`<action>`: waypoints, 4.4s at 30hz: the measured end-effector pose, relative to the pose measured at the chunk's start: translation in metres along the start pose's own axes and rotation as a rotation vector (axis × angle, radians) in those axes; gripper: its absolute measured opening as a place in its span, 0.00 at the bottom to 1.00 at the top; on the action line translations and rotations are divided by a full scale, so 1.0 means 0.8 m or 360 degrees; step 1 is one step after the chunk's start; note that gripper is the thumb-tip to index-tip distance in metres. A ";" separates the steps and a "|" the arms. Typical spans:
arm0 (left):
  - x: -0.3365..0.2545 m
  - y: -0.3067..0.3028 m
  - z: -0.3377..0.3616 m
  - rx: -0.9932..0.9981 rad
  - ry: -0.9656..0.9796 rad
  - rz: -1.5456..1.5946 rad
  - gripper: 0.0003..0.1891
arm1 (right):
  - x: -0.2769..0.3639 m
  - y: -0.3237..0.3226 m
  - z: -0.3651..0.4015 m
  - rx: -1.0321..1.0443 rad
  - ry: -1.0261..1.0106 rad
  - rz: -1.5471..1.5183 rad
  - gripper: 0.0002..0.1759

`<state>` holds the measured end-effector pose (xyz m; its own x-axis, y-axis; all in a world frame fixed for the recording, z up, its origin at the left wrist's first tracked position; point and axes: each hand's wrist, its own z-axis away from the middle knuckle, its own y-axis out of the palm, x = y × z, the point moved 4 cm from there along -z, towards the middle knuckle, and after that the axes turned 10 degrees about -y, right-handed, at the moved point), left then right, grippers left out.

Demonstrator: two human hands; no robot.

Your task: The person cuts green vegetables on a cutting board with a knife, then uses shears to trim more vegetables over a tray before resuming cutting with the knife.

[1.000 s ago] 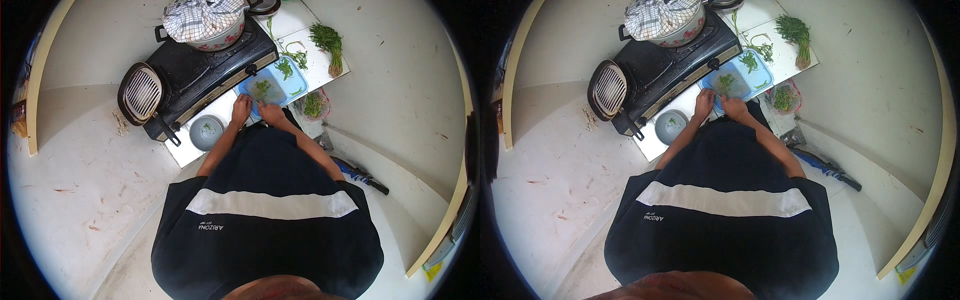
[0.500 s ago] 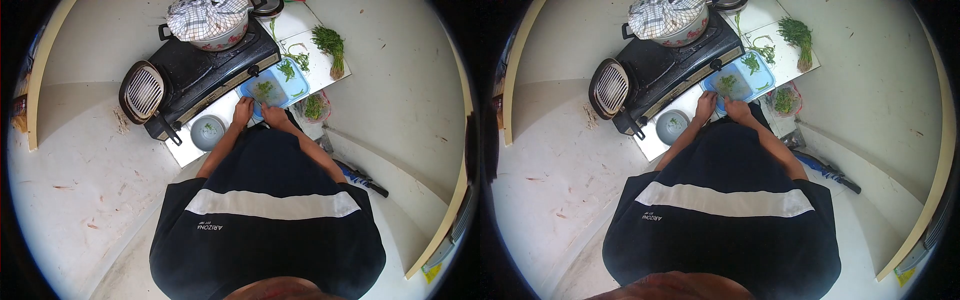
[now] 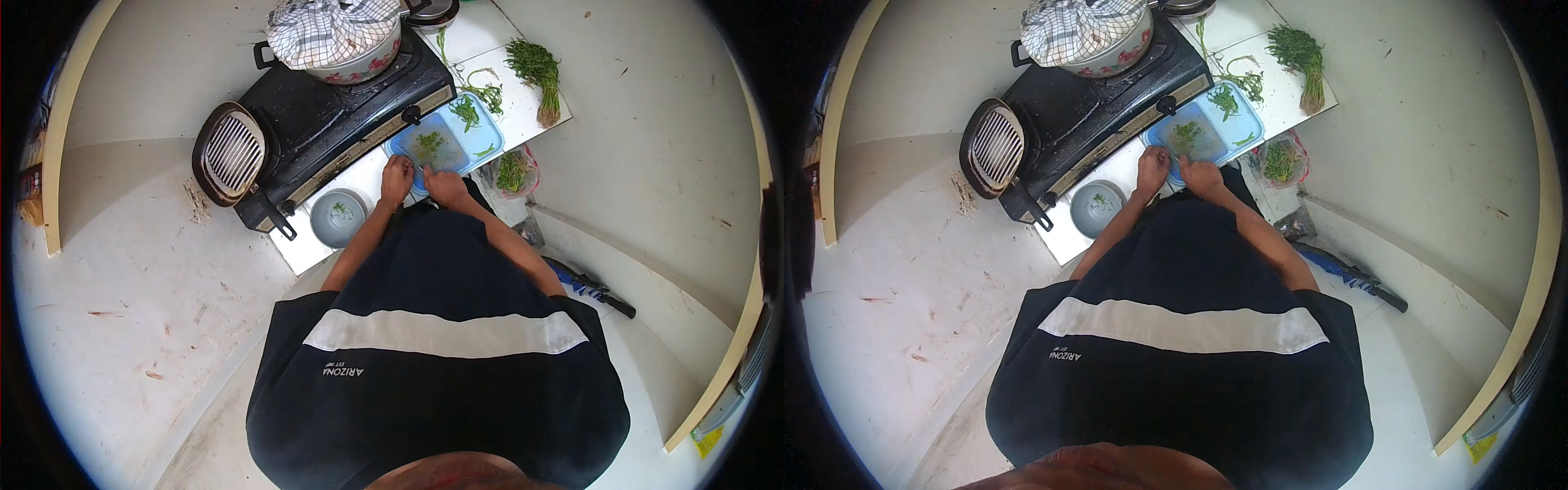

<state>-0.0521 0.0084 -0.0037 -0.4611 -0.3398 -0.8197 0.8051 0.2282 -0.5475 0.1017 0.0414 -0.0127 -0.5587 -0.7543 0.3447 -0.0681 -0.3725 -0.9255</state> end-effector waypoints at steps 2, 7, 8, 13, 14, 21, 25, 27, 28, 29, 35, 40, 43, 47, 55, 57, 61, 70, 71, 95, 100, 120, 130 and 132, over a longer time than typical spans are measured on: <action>0.004 0.003 -0.001 -0.0013 -0.0010 -0.0014 0.05 | 0.000 -0.002 0.005 -0.0005 0.0000 0.0000 0.21; 0.002 0.002 0.000 0.0019 -0.0086 0.0035 0.06 | -0.007 -0.005 0.020 -0.0020 -0.0008 -0.0088 0.21; 0.001 0.001 0.000 0.0014 -0.0067 0.0003 0.06 | -0.008 -0.005 0.020 0.0015 0.0011 -0.0105 0.22; -0.002 0.001 0.001 0.0004 -0.0051 -0.0046 0.06 | -0.009 0.012 0.008 0.0080 0.0063 -0.0112 0.22; -0.002 0.000 0.000 0.0005 -0.0025 -0.0048 0.06 | -0.007 0.015 0.003 0.0012 0.0016 -0.0054 0.21; 0.004 0.000 0.000 -0.0038 -0.0024 -0.0147 0.07 | -0.004 0.006 0.008 0.0046 0.0023 -0.0034 0.21; -0.001 -0.001 0.003 -0.0034 -0.0057 -0.0200 0.07 | -0.004 0.003 0.014 0.0025 0.0029 -0.0026 0.22; -0.004 -0.002 0.002 -0.0040 -0.0038 -0.0188 0.07 | -0.003 0.000 0.016 -0.0021 0.0028 -0.0026 0.23; -0.004 -0.002 0.003 -0.0037 -0.0037 -0.0189 0.07 | -0.003 -0.002 0.017 -0.0021 0.0031 -0.0028 0.23; -0.005 -0.002 0.003 -0.0026 -0.0050 -0.0206 0.07 | -0.003 -0.004 0.018 -0.0027 0.0024 -0.0054 0.24; -0.002 0.000 0.002 -0.0015 -0.0082 -0.0197 0.07 | -0.004 -0.005 0.022 -0.0019 0.0029 -0.0073 0.21; -0.001 0.002 0.001 -0.0024 -0.0126 -0.0199 0.08 | -0.006 -0.006 0.024 -0.0085 0.0029 -0.0058 0.18; -0.002 0.001 0.000 0.0003 -0.0113 -0.0222 0.08 | -0.010 -0.007 0.028 -0.0016 0.0004 -0.0023 0.18; -0.006 -0.001 0.002 -0.0019 -0.0058 -0.0161 0.08 | -0.013 -0.016 0.035 0.0036 0.0051 -0.0006 0.17; 0.002 0.001 0.003 -0.0076 0.0005 -0.0151 0.07 | -0.009 -0.018 0.029 -0.0116 -0.0037 -0.0108 0.17; -0.003 -0.002 0.004 -0.0103 0.0100 -0.0279 0.06 | -0.006 -0.018 0.028 -0.0160 -0.0118 -0.0115 0.17; 0.003 -0.002 0.003 -0.0083 -0.0039 -0.0128 0.06 | -0.006 -0.010 0.021 -0.0142 -0.0105 -0.0184 0.17; 0.005 0.001 0.001 -0.0040 -0.0069 -0.0195 0.05 | -0.002 -0.003 0.011 -0.0030 -0.0041 -0.0141 0.18; 0.007 0.003 0.000 -0.0055 -0.0025 -0.0174 0.05 | -0.001 -0.002 0.005 -0.0022 -0.0024 -0.0147 0.19; -0.004 -0.006 0.003 -0.0052 -0.0017 -0.0164 0.04 | -0.007 -0.017 0.027 -0.0072 0.0015 -0.0178 0.18; 0.002 -0.005 0.001 -0.0047 -0.0044 -0.0141 0.04 | 0.001 -0.020 0.017 -0.0048 -0.0037 -0.0210 0.18; -0.003 -0.011 0.008 -0.0125 0.0076 -0.0212 0.04 | -0.005 -0.005 0.017 0.0025 0.0002 -0.0097 0.22; -0.009 -0.004 0.002 -0.0069 0.0204 -0.0286 0.05 | -0.008 -0.025 0.022 0.0000 0.0102 -0.0190 0.18; -0.012 -0.002 -0.002 -0.0074 0.0208 -0.0300 0.04 | -0.008 -0.025 0.019 0.0042 0.0111 -0.0247 0.18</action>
<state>-0.0493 0.0125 0.0044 -0.6485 -0.2600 -0.7154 0.6835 0.2148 -0.6977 0.1196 0.0455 0.0060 -0.5992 -0.6476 0.4708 -0.1369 -0.4965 -0.8572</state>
